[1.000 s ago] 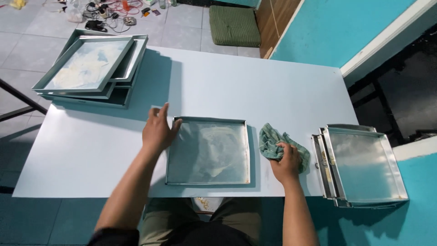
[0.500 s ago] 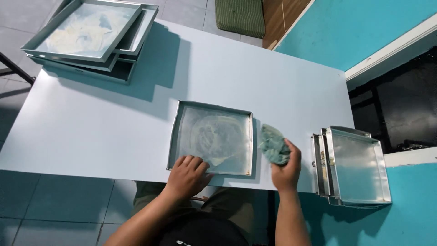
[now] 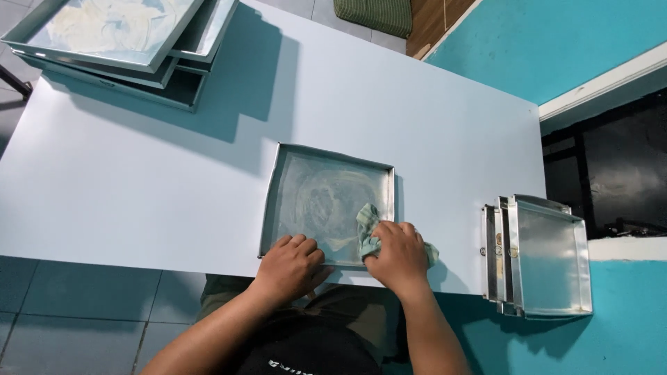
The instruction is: The person wipes a metal tray with a cloth, then places it on a stack. They pick up another tray from a pile and continue wiping it with the cloth.
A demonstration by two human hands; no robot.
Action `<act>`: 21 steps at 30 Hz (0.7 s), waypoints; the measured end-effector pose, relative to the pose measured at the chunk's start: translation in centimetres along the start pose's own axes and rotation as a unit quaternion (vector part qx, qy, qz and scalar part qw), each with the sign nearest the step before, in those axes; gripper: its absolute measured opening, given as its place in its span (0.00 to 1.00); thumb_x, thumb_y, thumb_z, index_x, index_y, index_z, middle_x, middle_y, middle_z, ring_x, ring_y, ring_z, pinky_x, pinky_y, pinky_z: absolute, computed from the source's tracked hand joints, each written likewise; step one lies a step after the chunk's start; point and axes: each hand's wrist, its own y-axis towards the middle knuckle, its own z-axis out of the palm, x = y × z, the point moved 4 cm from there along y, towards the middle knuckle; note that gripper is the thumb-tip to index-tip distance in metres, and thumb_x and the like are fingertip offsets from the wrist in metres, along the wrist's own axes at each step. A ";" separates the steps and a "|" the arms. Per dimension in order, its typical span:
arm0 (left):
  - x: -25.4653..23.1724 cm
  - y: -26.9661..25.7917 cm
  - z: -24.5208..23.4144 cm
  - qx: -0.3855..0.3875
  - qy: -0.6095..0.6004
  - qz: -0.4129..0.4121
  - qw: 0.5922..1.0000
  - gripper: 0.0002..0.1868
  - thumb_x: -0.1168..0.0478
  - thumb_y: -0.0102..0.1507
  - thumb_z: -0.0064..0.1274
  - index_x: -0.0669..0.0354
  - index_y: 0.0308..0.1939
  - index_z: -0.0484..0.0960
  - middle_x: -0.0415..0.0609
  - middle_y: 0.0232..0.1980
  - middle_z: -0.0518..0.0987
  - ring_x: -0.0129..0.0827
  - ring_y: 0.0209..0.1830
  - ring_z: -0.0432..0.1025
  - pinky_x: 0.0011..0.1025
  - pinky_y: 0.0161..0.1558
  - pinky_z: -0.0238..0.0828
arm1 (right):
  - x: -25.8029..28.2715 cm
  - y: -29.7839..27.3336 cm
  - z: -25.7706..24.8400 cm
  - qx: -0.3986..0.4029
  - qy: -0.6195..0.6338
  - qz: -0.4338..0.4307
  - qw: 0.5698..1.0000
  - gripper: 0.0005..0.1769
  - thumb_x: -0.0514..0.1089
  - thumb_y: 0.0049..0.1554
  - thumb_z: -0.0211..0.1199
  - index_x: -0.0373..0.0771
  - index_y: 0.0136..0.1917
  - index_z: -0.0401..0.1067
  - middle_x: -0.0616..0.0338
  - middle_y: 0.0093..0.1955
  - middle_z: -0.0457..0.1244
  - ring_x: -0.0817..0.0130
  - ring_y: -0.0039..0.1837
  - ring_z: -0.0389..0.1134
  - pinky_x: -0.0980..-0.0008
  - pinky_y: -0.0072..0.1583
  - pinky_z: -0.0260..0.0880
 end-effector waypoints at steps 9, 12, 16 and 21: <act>0.4 -0.3 1.1 -0.044 0.029 -0.004 0.999 0.14 0.48 0.62 0.57 0.51 0.29 0.78 0.45 0.30 0.72 0.42 0.34 0.71 0.37 0.33 0.64 | 1.6 7.0 -3.5 -0.077 -0.032 0.033 0.996 0.33 0.48 0.48 0.61 0.51 0.69 0.70 0.52 0.68 0.62 0.45 0.70 0.60 0.43 0.65 0.63; 0.4 -0.3 1.3 -0.050 0.027 -0.004 0.998 0.15 0.47 0.63 0.57 0.51 0.29 0.78 0.45 0.30 0.72 0.42 0.34 0.71 0.37 0.32 0.63 | 0.6 10.0 -2.8 -0.088 -0.015 0.043 0.995 0.32 0.50 0.48 0.62 0.51 0.68 0.72 0.52 0.66 0.62 0.46 0.69 0.61 0.44 0.64 0.63; 0.3 -0.1 0.4 0.004 -0.017 -0.022 1.000 0.14 0.49 0.66 0.53 0.51 0.32 0.80 0.46 0.33 0.76 0.43 0.36 0.72 0.36 0.34 0.65 | 1.0 9.9 -4.4 -0.052 -0.007 0.043 0.998 0.31 0.48 0.50 0.60 0.49 0.68 0.73 0.50 0.67 0.62 0.46 0.69 0.61 0.47 0.65 0.62; 0.5 0.0 0.3 0.022 -0.031 -0.063 0.997 0.14 0.49 0.67 0.52 0.49 0.31 0.81 0.44 0.32 0.77 0.40 0.34 0.73 0.33 0.33 0.65 | 1.1 7.4 -4.0 -0.025 -0.030 0.007 0.999 0.25 0.51 0.49 0.62 0.48 0.61 0.79 0.49 0.59 0.66 0.43 0.63 0.65 0.46 0.62 0.65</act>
